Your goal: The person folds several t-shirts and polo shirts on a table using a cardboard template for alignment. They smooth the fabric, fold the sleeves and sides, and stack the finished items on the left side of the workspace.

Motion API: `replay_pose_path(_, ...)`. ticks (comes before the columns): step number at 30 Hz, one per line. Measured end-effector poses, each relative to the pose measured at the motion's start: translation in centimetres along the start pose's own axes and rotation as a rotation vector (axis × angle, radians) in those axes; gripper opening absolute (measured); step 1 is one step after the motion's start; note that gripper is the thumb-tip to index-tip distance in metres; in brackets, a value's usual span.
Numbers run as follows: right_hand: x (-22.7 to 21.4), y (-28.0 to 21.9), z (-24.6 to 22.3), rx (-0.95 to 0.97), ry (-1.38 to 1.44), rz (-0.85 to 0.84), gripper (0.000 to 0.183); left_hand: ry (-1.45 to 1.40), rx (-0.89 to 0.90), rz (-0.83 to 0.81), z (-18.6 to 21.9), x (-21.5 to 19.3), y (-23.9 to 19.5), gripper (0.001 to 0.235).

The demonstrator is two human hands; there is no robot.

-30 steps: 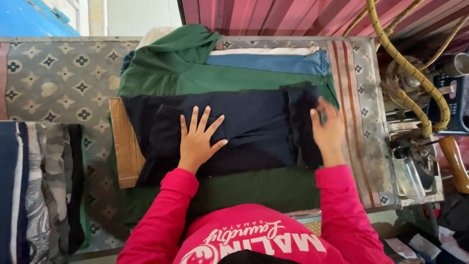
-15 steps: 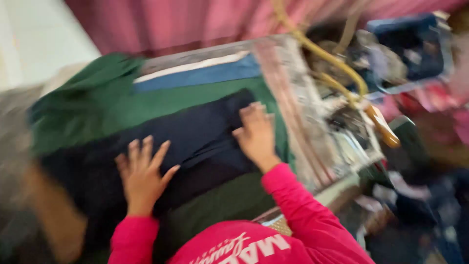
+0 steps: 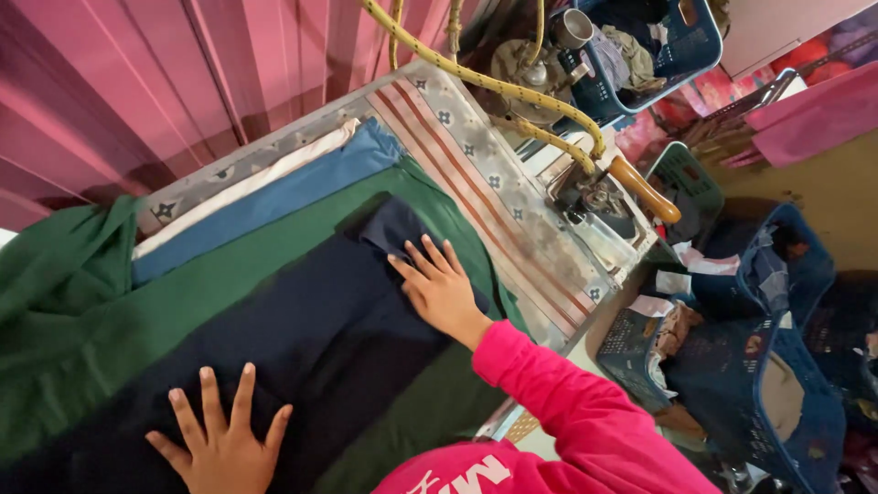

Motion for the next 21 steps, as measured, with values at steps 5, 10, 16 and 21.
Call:
replay_pose_path(5, 0.5, -0.1, -4.6, -0.219, 0.228, -0.138, 0.078, -0.083, -0.014, -0.022, -0.6, 0.8, 0.5, 0.074)
replay_pose_path(10, 1.8, 0.2, -2.7, -0.222, 0.509, -0.132, 0.077, -0.070, -0.008, -0.041, -0.9, 1.0, 0.6, 0.075)
replay_pose_path(16, 2.0, -1.3, 8.7, 0.264, 0.959, 0.077, 0.072, -0.005, -0.009, -0.028, -0.1, 0.1, 0.7, 0.072)
replay_pose_path(21, 0.2, -1.1, 6.9, 0.268, 0.433, -0.067, 0.066, -0.075, -0.010, 0.069, 1.4, -4.8, 0.7, 0.064)
Point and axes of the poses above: each hand's wrist, its own y-axis towards the middle knuckle, its own x-axis out of the palm, z = x × y, the point moved 10 cm from there along y, towards the middle knuckle, and after that the axes turned 12 degrees about -z, right-handed, at the moved point
